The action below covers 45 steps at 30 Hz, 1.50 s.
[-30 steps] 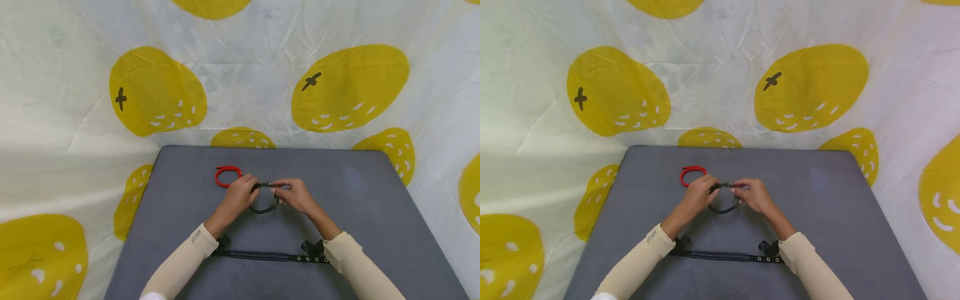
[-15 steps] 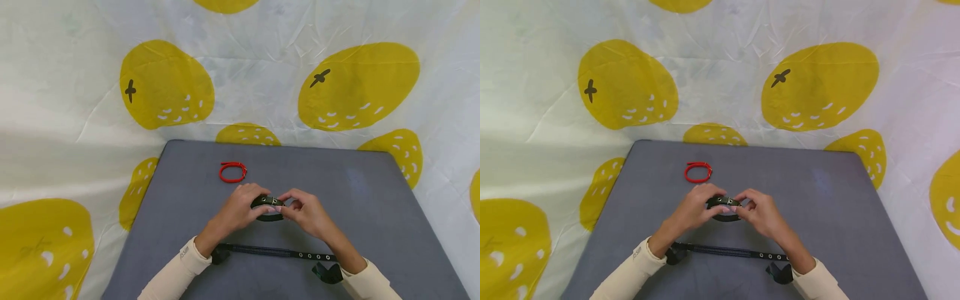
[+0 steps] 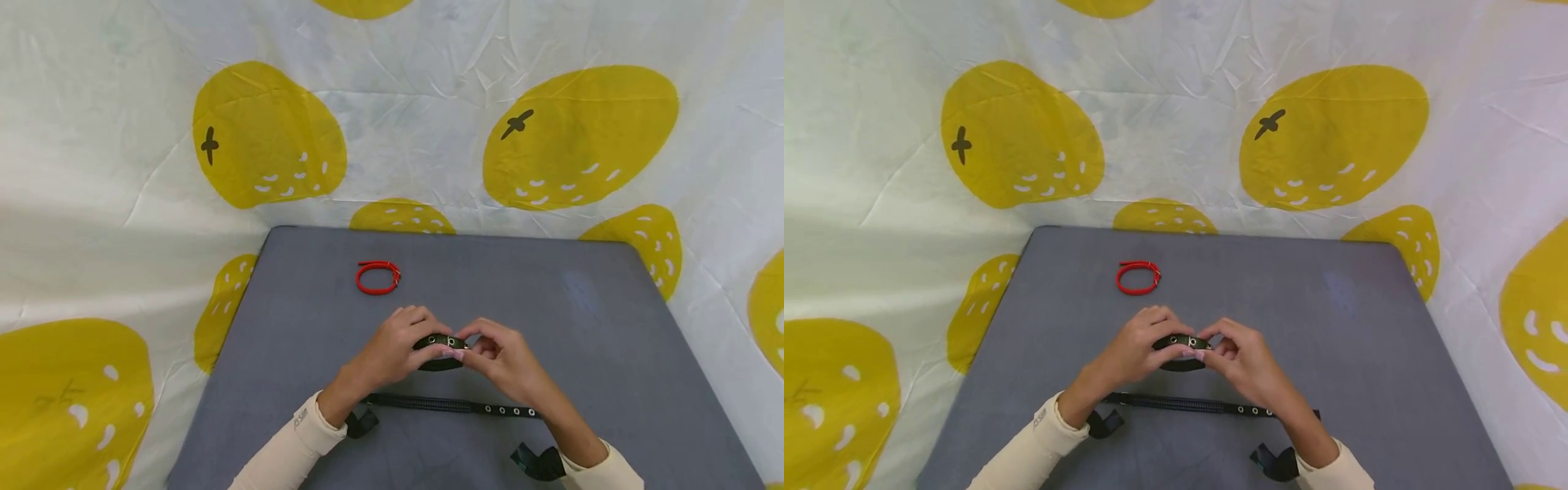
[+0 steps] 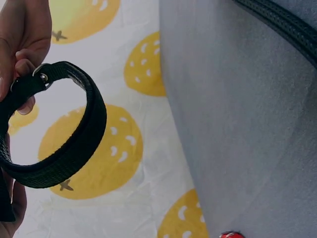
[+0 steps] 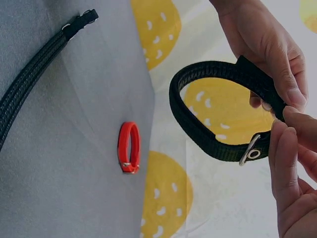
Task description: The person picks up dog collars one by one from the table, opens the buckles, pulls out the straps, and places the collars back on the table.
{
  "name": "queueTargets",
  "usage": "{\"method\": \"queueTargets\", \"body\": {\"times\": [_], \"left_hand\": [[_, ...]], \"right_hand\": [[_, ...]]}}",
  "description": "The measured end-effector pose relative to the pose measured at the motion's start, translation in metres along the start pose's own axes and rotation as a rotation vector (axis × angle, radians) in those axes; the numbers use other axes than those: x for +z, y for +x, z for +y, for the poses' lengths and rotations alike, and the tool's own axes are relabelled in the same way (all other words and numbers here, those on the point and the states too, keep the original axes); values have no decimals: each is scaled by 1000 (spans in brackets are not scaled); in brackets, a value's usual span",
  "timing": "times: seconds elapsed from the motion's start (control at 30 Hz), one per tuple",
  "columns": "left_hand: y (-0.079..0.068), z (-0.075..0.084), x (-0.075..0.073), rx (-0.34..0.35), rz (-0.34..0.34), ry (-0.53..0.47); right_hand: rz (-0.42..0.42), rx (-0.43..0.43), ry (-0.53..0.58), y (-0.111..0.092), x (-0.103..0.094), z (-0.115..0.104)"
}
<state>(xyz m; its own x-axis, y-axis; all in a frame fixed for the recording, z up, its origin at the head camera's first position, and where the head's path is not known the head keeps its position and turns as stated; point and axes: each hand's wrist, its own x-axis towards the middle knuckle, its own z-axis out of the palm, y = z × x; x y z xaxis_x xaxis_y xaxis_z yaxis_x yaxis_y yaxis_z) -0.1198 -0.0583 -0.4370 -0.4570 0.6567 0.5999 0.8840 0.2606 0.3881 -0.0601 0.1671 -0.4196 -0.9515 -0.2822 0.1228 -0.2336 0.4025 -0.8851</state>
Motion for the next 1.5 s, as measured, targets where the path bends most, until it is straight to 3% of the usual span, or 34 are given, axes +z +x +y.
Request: {"method": "queueTargets", "body": {"times": [0.33,0.73,0.8,1.03,1.17,1.5], "left_hand": [[-8,5,-1,-50,-53,-74],[-17,7,-3,-173,-102,-308],[-17,8,-4,-192,-116,-331],[-17,14,-8,-183,-187,-371],[-15,16,-8,-171,-214,-364],[-14,20,-4,-143,-223,-447]], "right_hand": [[-14,-5,108,-8,5,-1],[-46,-161,327,-14,10,5],[-29,-170,303,-15,12,6],[63,-194,28,-22,14,6],[1,-166,89,-24,10,5],[-139,80,320,-20,5,-3]]}}
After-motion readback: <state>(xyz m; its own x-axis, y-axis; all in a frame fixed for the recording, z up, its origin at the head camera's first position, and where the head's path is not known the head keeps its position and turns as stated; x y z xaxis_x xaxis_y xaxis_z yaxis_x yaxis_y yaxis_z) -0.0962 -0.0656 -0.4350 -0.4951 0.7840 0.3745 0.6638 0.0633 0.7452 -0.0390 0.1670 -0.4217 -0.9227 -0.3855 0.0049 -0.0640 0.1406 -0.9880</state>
